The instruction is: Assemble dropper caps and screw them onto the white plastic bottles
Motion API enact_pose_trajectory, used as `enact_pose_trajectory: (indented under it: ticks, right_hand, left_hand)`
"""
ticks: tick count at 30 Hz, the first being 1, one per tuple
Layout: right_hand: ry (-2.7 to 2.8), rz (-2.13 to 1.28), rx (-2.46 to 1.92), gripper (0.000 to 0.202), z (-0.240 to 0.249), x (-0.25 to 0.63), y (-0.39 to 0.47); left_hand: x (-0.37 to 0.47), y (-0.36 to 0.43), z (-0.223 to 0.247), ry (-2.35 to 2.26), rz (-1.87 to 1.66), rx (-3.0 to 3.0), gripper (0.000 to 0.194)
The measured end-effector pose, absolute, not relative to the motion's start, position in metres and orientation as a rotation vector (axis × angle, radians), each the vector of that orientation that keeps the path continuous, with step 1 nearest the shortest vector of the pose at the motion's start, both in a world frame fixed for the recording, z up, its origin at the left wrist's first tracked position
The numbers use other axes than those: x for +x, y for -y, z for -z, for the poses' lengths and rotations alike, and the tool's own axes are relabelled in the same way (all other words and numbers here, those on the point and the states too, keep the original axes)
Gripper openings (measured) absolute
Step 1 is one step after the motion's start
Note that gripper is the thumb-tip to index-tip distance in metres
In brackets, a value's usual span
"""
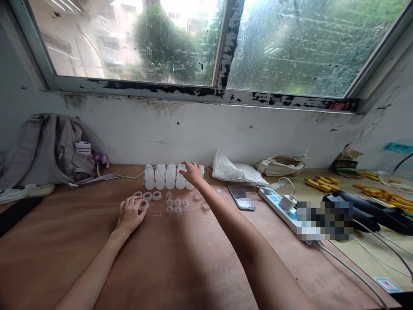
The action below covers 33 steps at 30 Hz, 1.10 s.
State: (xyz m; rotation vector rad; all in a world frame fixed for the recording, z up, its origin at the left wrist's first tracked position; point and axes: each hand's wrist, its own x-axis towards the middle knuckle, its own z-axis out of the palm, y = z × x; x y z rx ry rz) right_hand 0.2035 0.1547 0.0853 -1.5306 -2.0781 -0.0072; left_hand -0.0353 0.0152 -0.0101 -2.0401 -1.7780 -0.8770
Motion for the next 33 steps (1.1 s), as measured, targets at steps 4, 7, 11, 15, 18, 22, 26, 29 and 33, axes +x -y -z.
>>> enact_pose_trajectory:
  ticks: [4,7,11,15,18,22,26,29,33]
  right_hand:
    - [2.123,0.016,-1.558,0.031,-0.082,0.199,-0.159]
    - [2.142,0.028,-1.567,0.029,-0.081,0.197,-0.161]
    - [2.139,0.048,-1.581,0.028,-0.078,0.197,-0.163]
    - [2.123,0.07,-1.571,0.028,-0.077,0.199,-0.163]
    - [2.118,0.095,-1.532,0.03,-0.075,0.199,-0.158]
    - [2.104,0.128,-1.458,0.034,-0.072,0.2,-0.145]
    - [2.046,0.139,-1.425,0.037,-0.069,0.205,-0.133]
    - [1.986,0.147,-1.309,0.035,-0.066,0.209,-0.117]
    - [1.994,-0.025,-1.14,0.017,-0.04,0.213,-0.072]
  left_hand:
    - [-0.035,-0.015,0.011,1.835,0.815,-1.996,0.019]
    - [-0.034,-0.014,0.012,1.86,0.8,-1.987,0.019]
    - [-0.031,-0.012,0.012,1.844,0.807,-1.998,0.015]
    - [-0.027,-0.012,0.014,1.788,0.847,-2.059,0.01]
    - [-0.023,-0.011,0.015,1.762,0.913,-2.106,0.007]
    - [-0.013,-0.005,0.012,1.751,0.969,-2.186,0.005]
    - [0.001,0.002,0.007,1.711,0.986,-2.292,0.005]
    - [0.01,0.007,0.005,1.683,0.998,-2.369,0.007]
    - [0.018,0.011,0.003,1.678,1.054,-2.449,0.01]
